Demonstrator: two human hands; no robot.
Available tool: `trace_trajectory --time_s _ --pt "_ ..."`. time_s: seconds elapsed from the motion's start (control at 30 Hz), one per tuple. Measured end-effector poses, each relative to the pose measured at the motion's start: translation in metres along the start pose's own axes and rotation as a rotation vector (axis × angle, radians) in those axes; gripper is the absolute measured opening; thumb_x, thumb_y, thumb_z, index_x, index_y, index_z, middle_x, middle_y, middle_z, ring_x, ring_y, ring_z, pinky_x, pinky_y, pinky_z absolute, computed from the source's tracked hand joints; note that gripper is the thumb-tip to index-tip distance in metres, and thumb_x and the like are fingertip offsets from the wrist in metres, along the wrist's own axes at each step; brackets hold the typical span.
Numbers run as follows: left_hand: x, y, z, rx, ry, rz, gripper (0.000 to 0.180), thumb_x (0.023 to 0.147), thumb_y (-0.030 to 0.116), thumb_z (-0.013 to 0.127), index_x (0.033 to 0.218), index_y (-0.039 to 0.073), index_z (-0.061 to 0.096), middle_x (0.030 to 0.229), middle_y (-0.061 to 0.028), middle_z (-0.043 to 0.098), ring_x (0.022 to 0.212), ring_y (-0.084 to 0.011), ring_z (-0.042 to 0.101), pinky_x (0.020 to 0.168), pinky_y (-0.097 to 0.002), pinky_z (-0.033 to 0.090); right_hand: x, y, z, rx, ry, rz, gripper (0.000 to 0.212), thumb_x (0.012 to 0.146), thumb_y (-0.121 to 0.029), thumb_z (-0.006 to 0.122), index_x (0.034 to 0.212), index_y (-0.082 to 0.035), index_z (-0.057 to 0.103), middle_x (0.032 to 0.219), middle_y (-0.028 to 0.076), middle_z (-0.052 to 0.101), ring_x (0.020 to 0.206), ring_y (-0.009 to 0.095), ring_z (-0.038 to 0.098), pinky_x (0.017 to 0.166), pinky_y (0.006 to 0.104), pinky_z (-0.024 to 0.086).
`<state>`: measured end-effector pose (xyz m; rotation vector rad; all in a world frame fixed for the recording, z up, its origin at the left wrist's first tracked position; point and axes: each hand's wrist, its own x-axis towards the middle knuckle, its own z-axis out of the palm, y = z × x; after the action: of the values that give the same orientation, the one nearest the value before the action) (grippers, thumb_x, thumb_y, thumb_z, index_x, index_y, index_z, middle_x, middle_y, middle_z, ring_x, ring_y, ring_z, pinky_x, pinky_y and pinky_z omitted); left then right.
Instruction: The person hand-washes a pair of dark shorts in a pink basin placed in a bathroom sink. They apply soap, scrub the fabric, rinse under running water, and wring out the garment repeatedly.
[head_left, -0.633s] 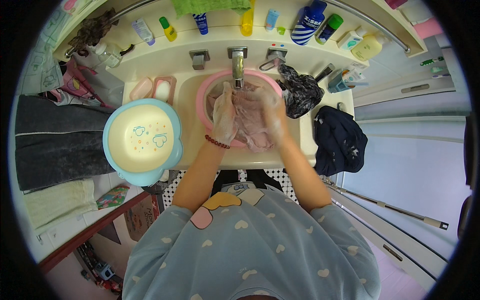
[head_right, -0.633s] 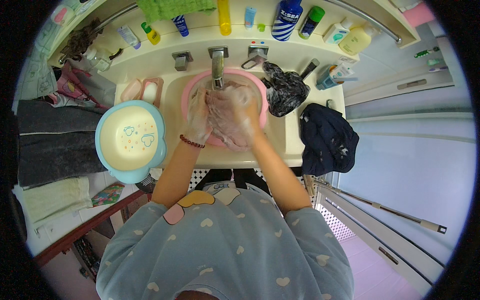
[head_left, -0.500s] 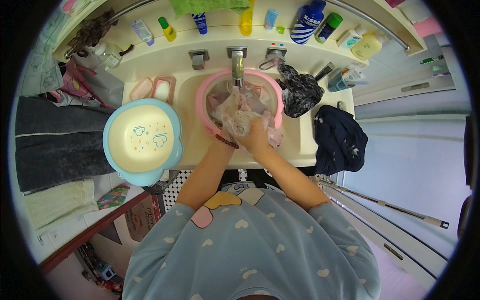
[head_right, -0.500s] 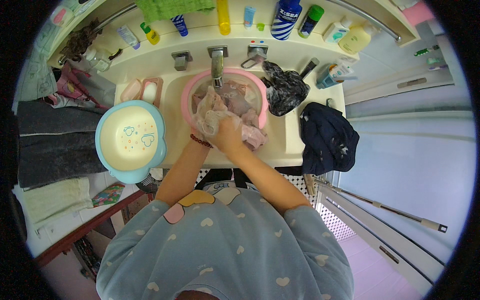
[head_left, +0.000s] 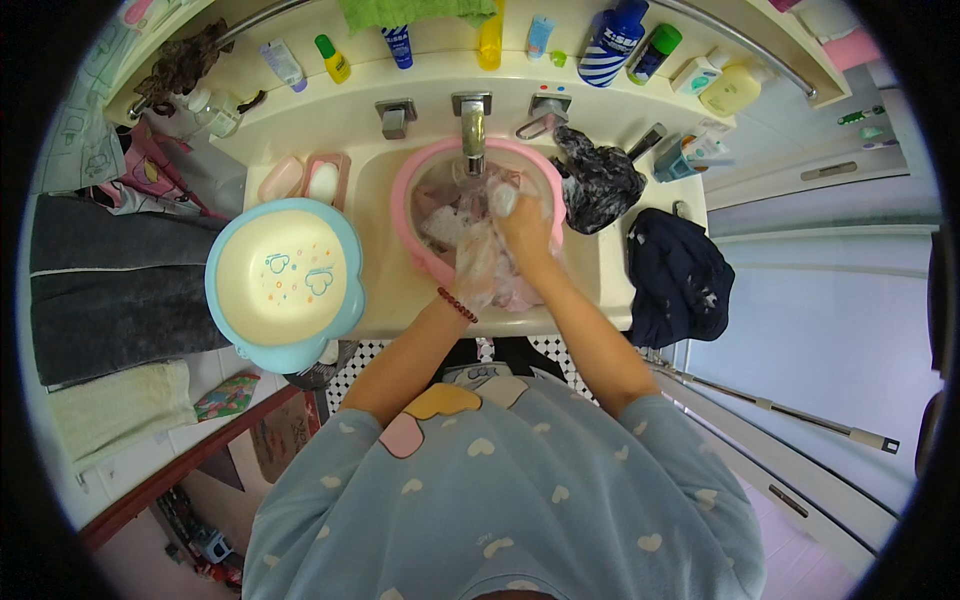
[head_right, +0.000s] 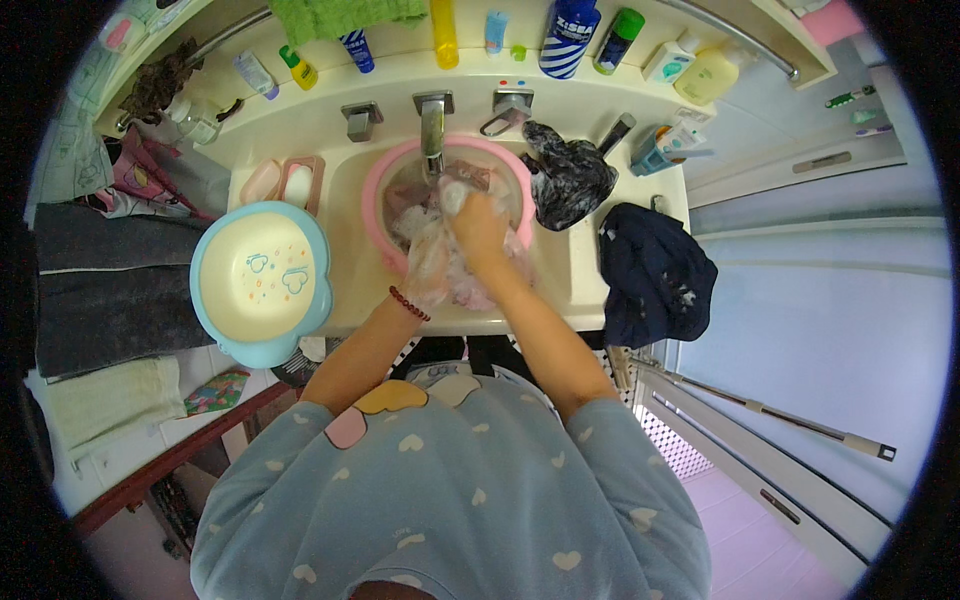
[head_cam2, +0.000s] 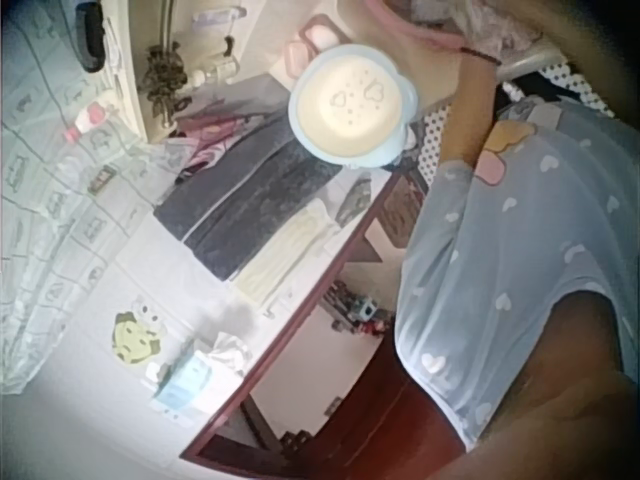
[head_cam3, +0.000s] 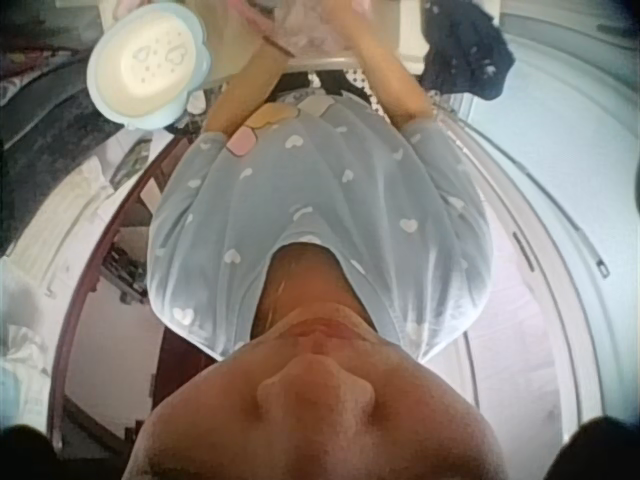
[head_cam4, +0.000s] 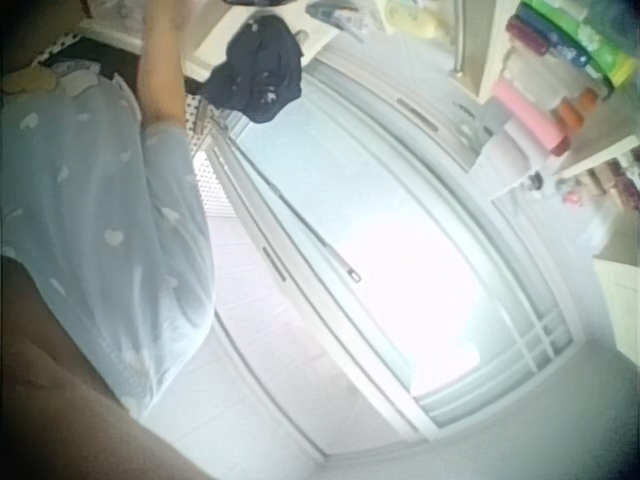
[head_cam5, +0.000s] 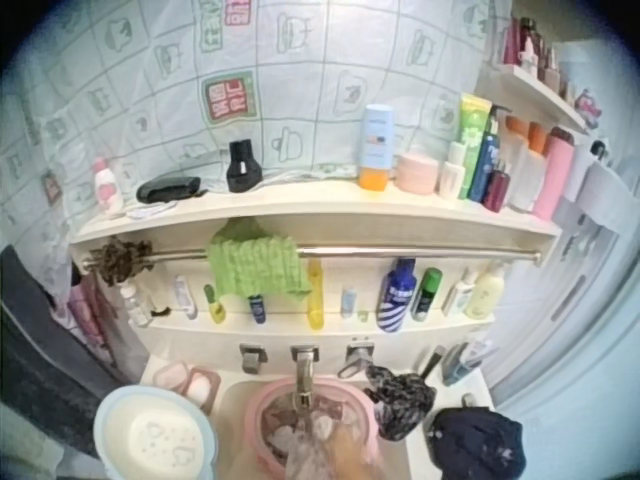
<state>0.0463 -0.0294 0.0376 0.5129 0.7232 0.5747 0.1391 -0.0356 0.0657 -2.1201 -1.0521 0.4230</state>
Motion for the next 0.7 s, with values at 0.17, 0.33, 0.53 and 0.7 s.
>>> trace_trajectory --time_s 0.17,0.33,0.53,0.7 --pt "0.017 -0.004 -0.041 -0.292 -0.158 -0.113 0.033 0.093 0.029 0.038 0.114 0.006 0.049 0.102 -0.0049 0.056 0.096 -0.017 0.053 0.083 -0.0329 0.046 -0.048 -0.018 0.015 0.037 0.031 -0.562 0.02 0.07 -0.027 0.063 0.074 -0.008 0.062 0.06 0.012 0.057 0.059 0.034 0.057 0.054 0.0424 0.045" --pt "0.015 -0.011 -0.031 -0.108 -0.103 -0.055 0.027 0.091 0.027 0.04 0.107 0.007 0.049 0.104 -0.005 0.054 0.094 -0.0156 0.054 0.077 -0.0292 0.048 0.004 0.038 0.035 -0.027 -0.041 0.025 0.019 0.066 -0.02 0.062 0.077 -0.004 0.061 0.071 0.017 0.059 0.07 0.035 0.057 0.061 0.0427 0.044" --pt "0.026 0.006 -0.043 -0.018 -0.127 0.021 0.025 0.09 0.022 0.042 0.108 0.007 0.05 0.104 -0.004 0.055 0.094 -0.0143 0.054 0.077 -0.0281 0.048 -0.041 -0.011 0.026 -0.243 -0.024 -0.46 0.023 0.067 -0.018 0.063 0.078 0.002 0.06 0.069 0.016 0.06 0.067 0.031 0.059 0.059 0.0413 0.044" --pt "0.012 0.005 -0.018 -0.062 -0.031 -0.094 0.027 0.089 0.019 0.043 0.11 0.006 0.052 0.104 -0.0034 0.056 0.095 -0.0137 0.055 0.081 -0.0289 0.046 -0.003 0.03 0.022 -0.019 -0.109 -0.017 0.026 0.069 -0.02 0.062 0.08 0.003 0.061 0.07 0.018 0.06 0.062 0.031 0.06 0.053 0.0403 0.046"
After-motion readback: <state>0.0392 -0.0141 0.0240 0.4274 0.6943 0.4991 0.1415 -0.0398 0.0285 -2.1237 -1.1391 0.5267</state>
